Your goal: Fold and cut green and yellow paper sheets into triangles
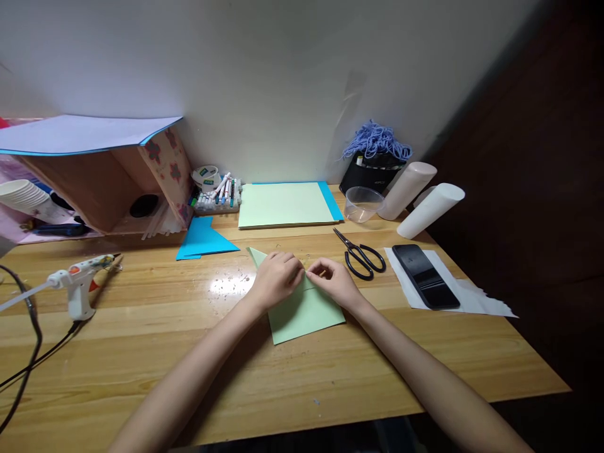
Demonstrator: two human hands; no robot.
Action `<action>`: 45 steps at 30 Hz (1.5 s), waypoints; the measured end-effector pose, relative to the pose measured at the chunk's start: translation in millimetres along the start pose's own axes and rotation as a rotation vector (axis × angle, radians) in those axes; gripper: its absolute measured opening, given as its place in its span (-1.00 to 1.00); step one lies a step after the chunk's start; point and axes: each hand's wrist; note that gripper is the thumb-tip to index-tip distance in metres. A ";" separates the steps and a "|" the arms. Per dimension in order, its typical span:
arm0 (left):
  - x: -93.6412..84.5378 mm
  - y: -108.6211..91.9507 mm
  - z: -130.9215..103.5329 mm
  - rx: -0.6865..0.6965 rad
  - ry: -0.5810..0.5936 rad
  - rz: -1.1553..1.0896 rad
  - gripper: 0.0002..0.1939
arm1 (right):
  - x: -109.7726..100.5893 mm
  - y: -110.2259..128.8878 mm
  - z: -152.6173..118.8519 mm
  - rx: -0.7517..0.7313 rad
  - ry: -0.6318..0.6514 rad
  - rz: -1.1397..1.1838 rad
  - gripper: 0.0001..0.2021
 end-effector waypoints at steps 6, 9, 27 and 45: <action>-18.1 -8.2 2.8 -0.023 0.016 -0.002 -0.86 | -2.5 5.1 -1.2 -0.008 -0.032 0.035 -0.82; -25.4 -8.3 4.1 0.003 0.015 -0.020 -0.85 | -6.4 10.2 -1.9 0.012 -0.006 0.053 -0.83; -79.0 26.1 -3.5 -0.202 0.027 -0.241 -0.81 | -29.7 19.8 3.4 0.021 0.004 0.167 -0.74; -60.7 14.8 1.4 -0.253 0.343 -0.507 -0.81 | -16.7 31.7 -10.6 0.195 0.141 0.381 -0.72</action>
Point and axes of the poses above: each hand's wrist, its own z-axis towards the middle knuckle, its own x-axis out of the palm, y = z × x, and after that the axes turned 7 degrees about z, right-handed
